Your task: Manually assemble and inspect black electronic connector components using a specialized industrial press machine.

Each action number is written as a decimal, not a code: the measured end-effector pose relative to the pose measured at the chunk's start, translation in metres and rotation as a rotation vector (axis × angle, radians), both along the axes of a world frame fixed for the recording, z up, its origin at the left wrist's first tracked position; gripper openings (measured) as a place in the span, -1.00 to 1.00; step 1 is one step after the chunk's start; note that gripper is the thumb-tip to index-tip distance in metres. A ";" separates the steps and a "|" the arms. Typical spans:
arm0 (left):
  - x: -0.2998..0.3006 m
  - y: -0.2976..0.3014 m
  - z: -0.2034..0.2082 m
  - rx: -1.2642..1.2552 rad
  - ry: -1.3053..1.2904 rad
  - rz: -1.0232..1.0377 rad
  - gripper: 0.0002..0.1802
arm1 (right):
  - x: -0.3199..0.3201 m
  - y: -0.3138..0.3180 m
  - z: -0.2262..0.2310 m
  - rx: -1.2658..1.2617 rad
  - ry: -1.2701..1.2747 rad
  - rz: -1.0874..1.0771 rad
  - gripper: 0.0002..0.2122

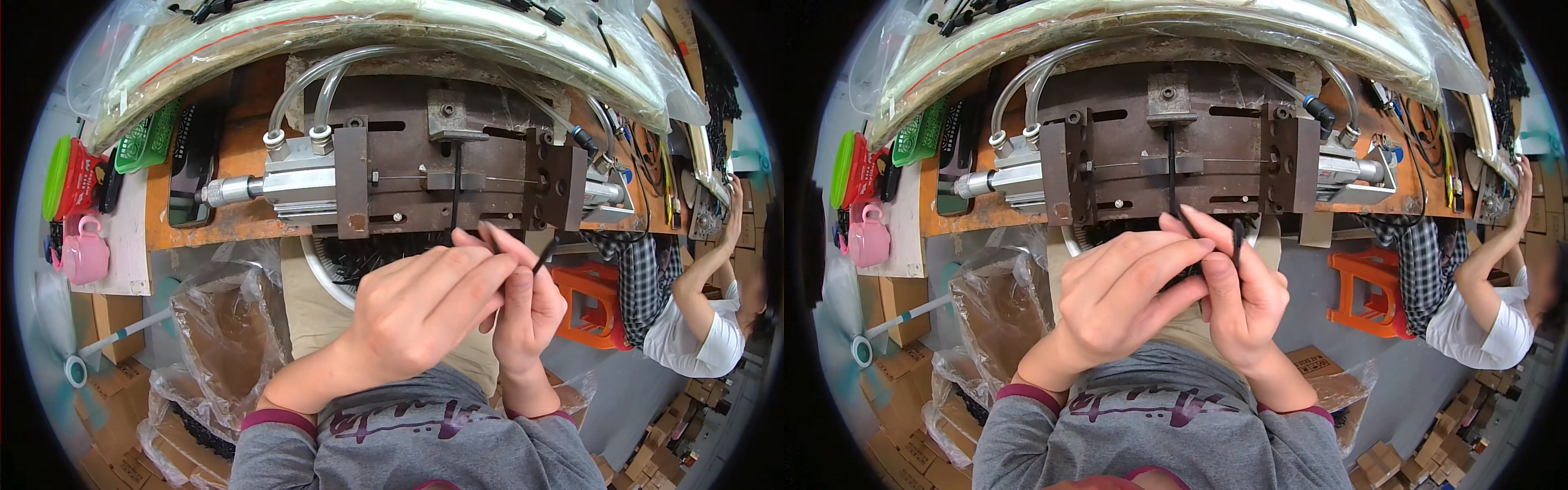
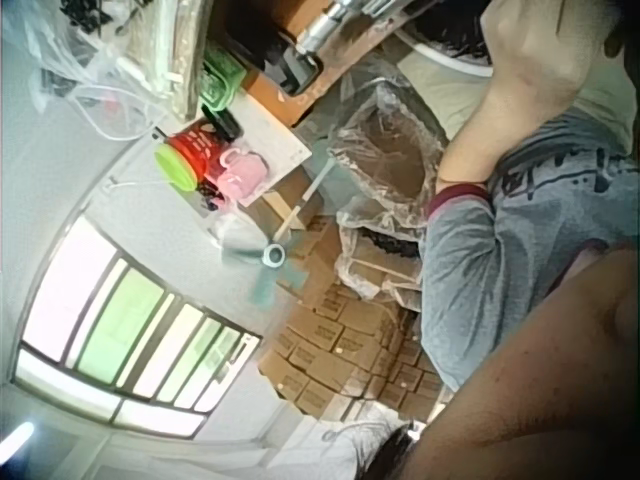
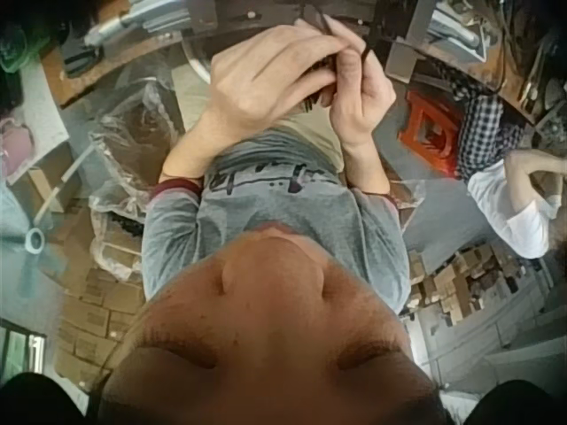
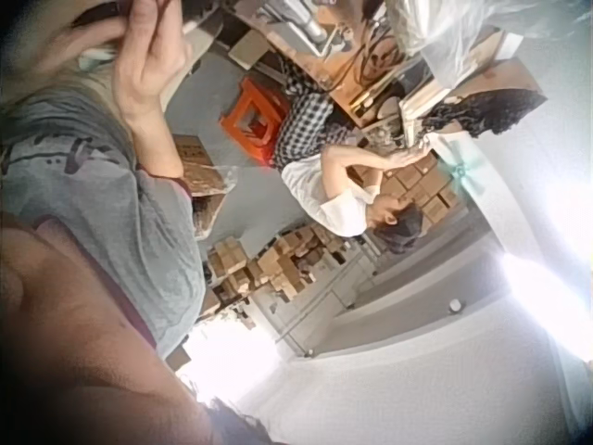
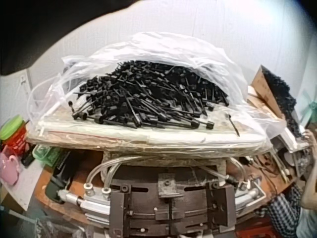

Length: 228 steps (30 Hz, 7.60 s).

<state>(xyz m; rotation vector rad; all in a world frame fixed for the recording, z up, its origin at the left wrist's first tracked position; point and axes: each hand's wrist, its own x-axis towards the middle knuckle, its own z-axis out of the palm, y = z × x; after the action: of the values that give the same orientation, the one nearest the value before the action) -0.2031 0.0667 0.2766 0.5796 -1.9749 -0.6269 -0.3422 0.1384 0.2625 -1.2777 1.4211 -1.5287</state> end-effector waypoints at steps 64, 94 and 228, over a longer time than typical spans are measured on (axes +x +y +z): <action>0.006 -0.014 -0.014 -0.172 -0.407 0.145 -0.74 | -0.043 -0.283 0.180 0.113 1.540 0.199 -0.56; 0.014 -0.048 0.052 0.108 0.284 0.057 -0.34 | -0.052 -0.114 0.137 0.408 0.254 0.417 -0.79; 0.036 0.006 0.021 1.125 0.546 -0.393 -0.51 | -0.021 -0.005 0.017 -0.485 1.022 -0.260 -0.64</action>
<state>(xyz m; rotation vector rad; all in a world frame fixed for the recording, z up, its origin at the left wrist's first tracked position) -0.1674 0.0723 0.2974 0.5633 -1.0793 -1.9455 -0.3632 0.1335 0.2790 -2.4804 1.9228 -1.4819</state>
